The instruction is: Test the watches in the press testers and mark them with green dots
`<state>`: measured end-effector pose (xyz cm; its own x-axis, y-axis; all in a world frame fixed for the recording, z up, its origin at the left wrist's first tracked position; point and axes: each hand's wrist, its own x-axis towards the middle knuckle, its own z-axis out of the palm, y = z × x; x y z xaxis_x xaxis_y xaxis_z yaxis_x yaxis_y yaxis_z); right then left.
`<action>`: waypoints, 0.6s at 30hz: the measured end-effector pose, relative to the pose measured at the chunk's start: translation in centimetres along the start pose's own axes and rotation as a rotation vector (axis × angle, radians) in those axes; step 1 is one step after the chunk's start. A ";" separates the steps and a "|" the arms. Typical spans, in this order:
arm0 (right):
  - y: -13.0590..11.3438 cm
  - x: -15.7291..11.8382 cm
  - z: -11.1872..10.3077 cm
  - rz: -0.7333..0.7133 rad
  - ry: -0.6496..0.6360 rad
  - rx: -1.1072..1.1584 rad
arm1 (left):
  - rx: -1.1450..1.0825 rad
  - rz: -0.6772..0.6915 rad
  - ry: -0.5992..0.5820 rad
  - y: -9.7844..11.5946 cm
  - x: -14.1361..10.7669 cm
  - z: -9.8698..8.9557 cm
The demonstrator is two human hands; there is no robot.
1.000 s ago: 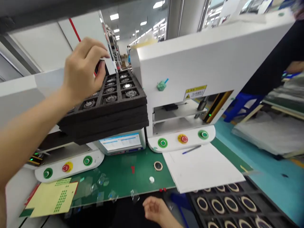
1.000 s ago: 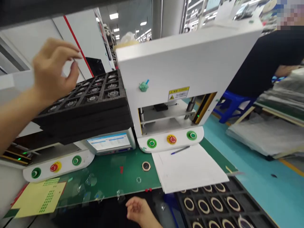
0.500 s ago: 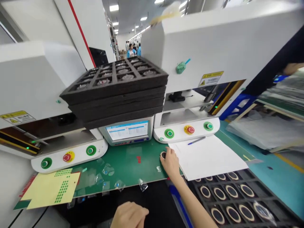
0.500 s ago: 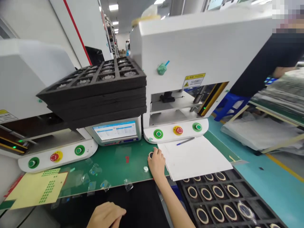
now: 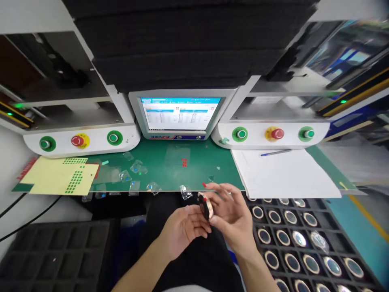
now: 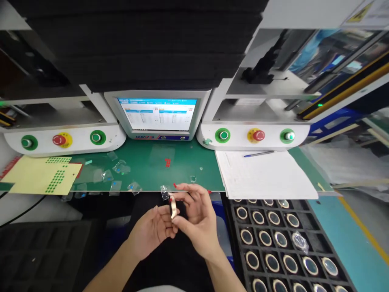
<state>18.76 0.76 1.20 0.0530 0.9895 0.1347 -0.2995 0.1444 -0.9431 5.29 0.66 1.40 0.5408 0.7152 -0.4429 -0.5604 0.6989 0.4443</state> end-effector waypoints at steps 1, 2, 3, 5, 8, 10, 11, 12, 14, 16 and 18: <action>0.0 -0.9 0.4 0.026 0.003 0.011 | -0.048 -0.018 0.009 -0.2 0.0 0.2; 0.0 -1.8 0.8 0.045 0.011 0.011 | -0.059 -0.021 0.032 -0.3 -0.2 0.3; 0.1 -2.5 1.0 0.047 0.015 0.010 | -0.041 -0.007 0.053 -0.5 -0.4 0.4; 0.0 -3.5 1.1 0.003 0.007 0.014 | 0.055 0.069 0.081 -0.7 -1.1 0.5; -0.8 -4.2 0.9 -0.121 0.054 -0.042 | 0.305 0.282 0.134 -0.9 -2.1 0.6; -1.6 -4.4 0.6 -0.211 0.122 -0.138 | 0.512 0.468 0.176 -1.0 -2.7 0.6; -1.9 -4.5 0.5 -0.256 0.132 -0.179 | 0.618 0.566 0.174 -1.0 -3.0 0.6; -2.2 -4.5 0.5 -0.295 0.122 -0.208 | 0.721 0.664 0.152 -1.0 -3.2 0.6; -2.7 -4.7 0.3 -0.352 0.065 -0.235 | 0.890 0.841 0.069 -1.0 -3.6 0.4; -2.9 -5.1 0.1 -0.383 0.028 -0.247 | 1.000 0.945 -0.009 -1.0 -3.9 0.3; -2.9 -5.5 -0.2 -0.401 0.029 -0.275 | 1.075 0.988 -0.063 -0.8 -4.1 0.2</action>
<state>19.50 -5.09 3.14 0.1401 0.8550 0.4993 0.0122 0.5027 -0.8643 3.63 -2.81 3.07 0.2633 0.8767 0.4026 0.0020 -0.4178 0.9085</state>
